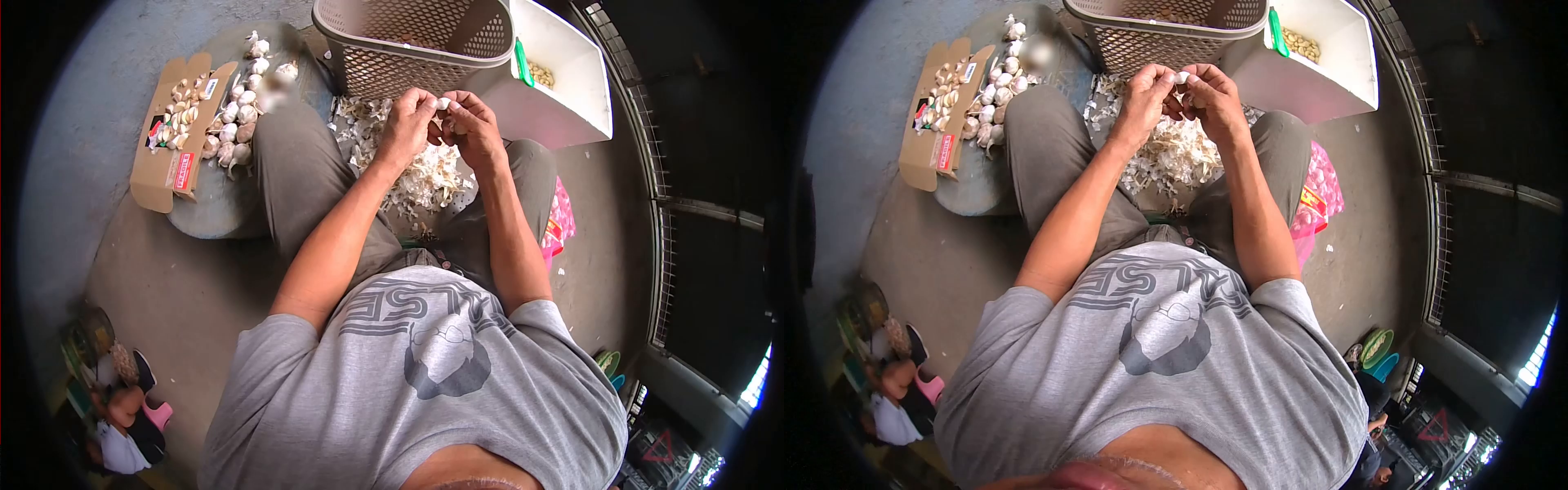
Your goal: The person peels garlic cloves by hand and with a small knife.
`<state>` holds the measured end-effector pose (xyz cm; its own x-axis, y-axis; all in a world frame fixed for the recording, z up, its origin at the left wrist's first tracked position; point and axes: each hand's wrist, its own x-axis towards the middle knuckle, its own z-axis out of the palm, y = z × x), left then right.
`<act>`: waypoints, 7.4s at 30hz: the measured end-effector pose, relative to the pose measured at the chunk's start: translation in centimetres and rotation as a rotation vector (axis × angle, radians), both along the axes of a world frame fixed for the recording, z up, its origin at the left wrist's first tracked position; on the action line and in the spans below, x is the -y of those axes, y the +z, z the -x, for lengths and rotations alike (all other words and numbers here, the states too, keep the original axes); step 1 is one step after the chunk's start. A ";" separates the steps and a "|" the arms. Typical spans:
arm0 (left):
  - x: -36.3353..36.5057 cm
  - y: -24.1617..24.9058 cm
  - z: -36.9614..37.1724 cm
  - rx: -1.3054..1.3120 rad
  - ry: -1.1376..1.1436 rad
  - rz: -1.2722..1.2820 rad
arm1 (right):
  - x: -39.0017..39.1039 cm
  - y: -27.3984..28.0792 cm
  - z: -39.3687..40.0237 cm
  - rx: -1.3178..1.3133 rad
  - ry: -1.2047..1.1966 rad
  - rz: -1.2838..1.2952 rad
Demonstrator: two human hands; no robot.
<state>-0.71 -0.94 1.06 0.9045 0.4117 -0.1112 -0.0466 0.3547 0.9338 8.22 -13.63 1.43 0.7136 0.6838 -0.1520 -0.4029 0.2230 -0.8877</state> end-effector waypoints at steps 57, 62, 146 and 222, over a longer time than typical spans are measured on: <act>1.1 -3.1 -0.5 -0.105 0.125 -0.544 | 1.1 -0.8 -1.5 0.213 -0.038 0.103; 0.4 -2.4 -0.9 0.056 0.127 -0.334 | 1.0 -0.3 -1.2 0.133 0.026 0.080; -0.3 -1.7 -0.2 -0.025 -0.030 0.218 | -0.5 -0.9 0.6 0.607 -0.082 0.358; -1.5 -1.8 -0.8 -0.027 0.051 0.318 | 0.5 5.6 -3.6 0.362 -0.015 0.211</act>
<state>0.06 0.54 -0.71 0.8786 0.3971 -0.2651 -0.0486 0.6267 0.7778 11.79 -14.15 7.04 0.7566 0.6534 -0.0257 -0.0549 0.0244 -0.9982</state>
